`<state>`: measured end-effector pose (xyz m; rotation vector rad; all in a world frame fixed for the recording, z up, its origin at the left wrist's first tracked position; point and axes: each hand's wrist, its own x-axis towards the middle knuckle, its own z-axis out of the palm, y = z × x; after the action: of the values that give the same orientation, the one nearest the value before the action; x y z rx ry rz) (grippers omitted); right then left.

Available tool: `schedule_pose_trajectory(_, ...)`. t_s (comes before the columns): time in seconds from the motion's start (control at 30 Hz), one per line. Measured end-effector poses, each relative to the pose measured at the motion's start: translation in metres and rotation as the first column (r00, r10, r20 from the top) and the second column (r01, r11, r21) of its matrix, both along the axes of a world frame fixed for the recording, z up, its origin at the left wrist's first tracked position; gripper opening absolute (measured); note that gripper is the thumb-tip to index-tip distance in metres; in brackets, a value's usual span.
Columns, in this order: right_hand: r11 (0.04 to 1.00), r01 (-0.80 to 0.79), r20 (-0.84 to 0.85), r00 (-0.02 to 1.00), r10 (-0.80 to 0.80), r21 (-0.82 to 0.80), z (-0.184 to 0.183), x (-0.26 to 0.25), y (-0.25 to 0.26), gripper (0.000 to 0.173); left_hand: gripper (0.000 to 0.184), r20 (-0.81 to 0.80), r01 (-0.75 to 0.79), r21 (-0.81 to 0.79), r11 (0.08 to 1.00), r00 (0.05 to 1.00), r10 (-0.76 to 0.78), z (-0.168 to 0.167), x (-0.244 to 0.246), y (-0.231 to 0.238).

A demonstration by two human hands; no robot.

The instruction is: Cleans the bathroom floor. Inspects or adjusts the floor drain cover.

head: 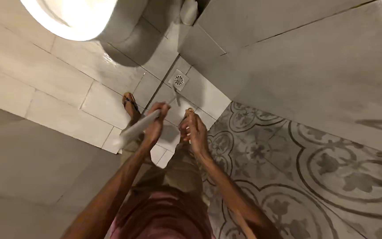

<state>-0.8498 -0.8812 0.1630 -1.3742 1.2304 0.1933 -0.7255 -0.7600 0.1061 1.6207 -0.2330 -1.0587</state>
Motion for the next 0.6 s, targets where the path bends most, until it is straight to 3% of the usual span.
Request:
schedule_pose_trajectory(0.07,0.982,-0.163,-0.136,0.980,0.149,-0.100,-0.082,-0.030,-0.027,0.039,0.027,0.049,-0.191,0.040,0.981,0.981,0.189,-0.020,0.006,0.018)
schedule_pose_trajectory(0.13,0.966,-0.246,-0.316,0.913,0.259,0.082,-0.164,-0.056,-0.049,0.038,0.020,0.127,-0.317,0.035,0.948,0.942,0.311,-0.052,0.009,0.034)
schedule_pose_trajectory(0.2,0.947,-0.236,-0.418,0.854,0.309,0.219,-0.251,-0.072,-0.064,0.038,0.017,0.196,-0.364,0.019,0.931,0.915,0.353,-0.085,0.013,0.042)
schedule_pose_trajectory(0.3,0.908,-0.357,-0.524,0.742,0.419,0.221,-0.357,-0.085,-0.072,0.036,0.013,0.213,-0.363,-0.005,0.932,0.910,0.355,-0.128,0.018,0.047)
schedule_pose_trajectory(0.4,0.889,-0.392,-0.583,0.675,0.452,0.236,-0.453,-0.067,-0.081,0.037,0.005,0.128,-0.501,0.107,0.859,0.863,0.488,-0.190,0.015,0.048)
schedule_pose_trajectory(0.5,0.895,-0.398,-0.539,0.718,0.440,0.201,-0.544,-0.027,-0.093,0.039,0.027,0.069,-0.541,0.277,0.794,0.835,0.545,-0.253,0.014,0.062)
schedule_pose_trajectory(0.6,0.864,-0.504,-0.460,0.771,0.440,-0.018,-0.617,0.012,-0.108,0.053,0.046,0.022,-0.510,0.340,0.790,0.845,0.535,-0.278,0.027,0.067)
